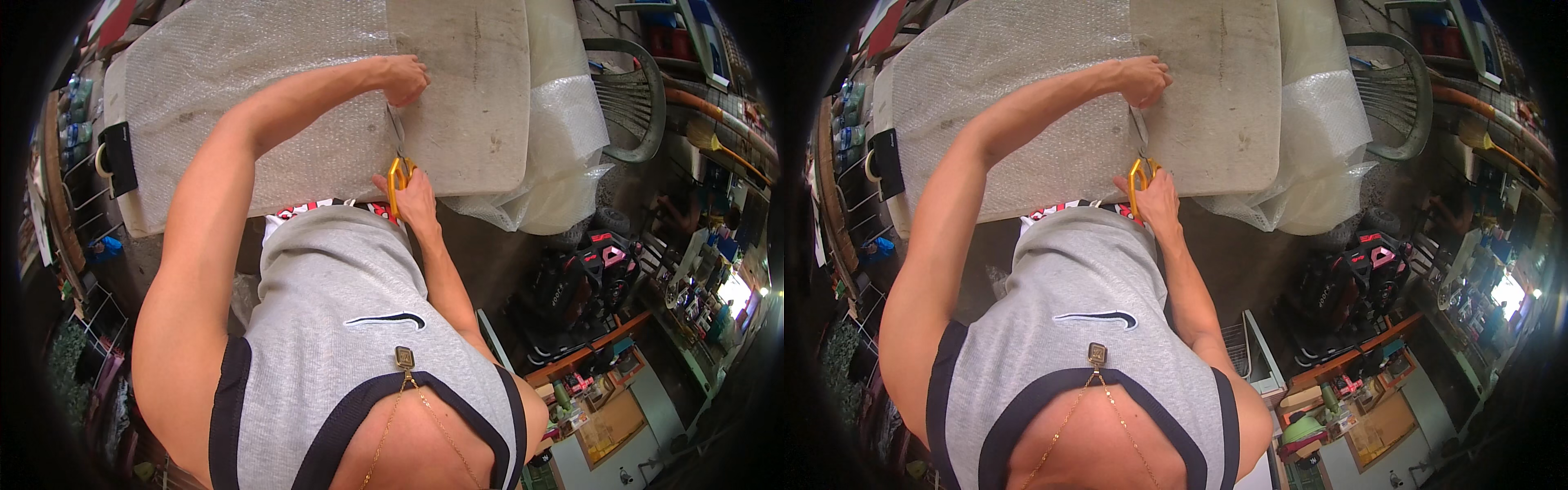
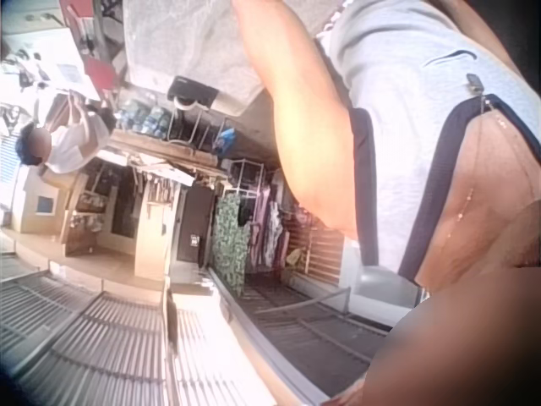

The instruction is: The person cuts a sheet of bubble wrap to size, places a framed artwork on it, and wraps the frame with the bubble wrap. They secure the wrap with tape and then place the wrapped frame into a stack of other framed artworks.

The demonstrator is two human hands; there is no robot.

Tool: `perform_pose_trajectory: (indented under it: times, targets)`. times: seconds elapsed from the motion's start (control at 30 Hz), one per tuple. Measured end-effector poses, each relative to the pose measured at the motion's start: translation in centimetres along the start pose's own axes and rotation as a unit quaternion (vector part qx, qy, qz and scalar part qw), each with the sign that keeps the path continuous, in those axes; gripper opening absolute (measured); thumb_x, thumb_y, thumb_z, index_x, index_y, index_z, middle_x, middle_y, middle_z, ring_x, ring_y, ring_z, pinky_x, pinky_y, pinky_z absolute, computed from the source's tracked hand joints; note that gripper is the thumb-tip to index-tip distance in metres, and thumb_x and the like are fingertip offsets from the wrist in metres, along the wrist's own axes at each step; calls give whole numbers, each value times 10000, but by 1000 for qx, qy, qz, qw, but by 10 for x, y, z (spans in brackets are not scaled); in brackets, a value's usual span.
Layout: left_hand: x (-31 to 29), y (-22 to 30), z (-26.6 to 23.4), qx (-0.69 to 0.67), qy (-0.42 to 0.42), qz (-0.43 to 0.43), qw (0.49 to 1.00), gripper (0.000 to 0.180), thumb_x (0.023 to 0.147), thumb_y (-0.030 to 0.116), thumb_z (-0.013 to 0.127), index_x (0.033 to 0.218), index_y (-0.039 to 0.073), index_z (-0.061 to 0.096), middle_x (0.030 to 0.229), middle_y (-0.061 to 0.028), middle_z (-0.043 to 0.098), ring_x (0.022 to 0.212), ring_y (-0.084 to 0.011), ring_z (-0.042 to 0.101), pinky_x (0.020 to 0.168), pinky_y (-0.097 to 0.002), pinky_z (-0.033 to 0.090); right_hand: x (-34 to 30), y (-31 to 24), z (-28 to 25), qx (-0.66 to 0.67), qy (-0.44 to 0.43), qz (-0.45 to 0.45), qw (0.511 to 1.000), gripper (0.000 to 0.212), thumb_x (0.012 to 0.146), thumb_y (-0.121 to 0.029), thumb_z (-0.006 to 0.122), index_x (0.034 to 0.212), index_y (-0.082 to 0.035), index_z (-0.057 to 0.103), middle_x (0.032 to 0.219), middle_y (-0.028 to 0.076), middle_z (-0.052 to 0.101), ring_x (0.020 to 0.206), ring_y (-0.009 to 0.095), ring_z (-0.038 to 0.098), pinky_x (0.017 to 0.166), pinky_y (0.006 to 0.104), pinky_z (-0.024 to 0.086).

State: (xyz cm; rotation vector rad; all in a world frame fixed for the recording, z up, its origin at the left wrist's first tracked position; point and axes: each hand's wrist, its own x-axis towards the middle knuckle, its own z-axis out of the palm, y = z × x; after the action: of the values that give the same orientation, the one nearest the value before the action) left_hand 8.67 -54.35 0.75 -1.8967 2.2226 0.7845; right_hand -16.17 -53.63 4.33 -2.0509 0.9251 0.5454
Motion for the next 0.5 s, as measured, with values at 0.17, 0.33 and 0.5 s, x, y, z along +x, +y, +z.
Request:
perform_pose_trajectory:
  times: [0.17,0.33,0.5]
  targets:
    - [-1,1,-2,3,28,-26,999,46,661,114,697,694,118,728,878,-16,592,894,-176,495,795,-343,399,7,-3,4,-14,9,0,1000,898,653,-700,661,1054,87,498,1054,271,535,1035,400,533,842,452,438]
    - [-1,-1,-2,-16,16,-19,1000,88,694,116,637,710,84,718,877,-12,572,880,-179,487,752,-346,393,12,-6,6,-4,11,6,1000,885,653,-707,653,1033,80,514,1037,267,555,1014,404,547,837,455,439]
    - [-3,3,-1,-30,10,-8,999,87,694,119,627,693,83,707,884,-11,571,900,-178,494,760,-349,391,5,-9,6,9,16,9,1000,829,659,-694,659,945,78,564,941,271,604,914,407,592,778,452,459]
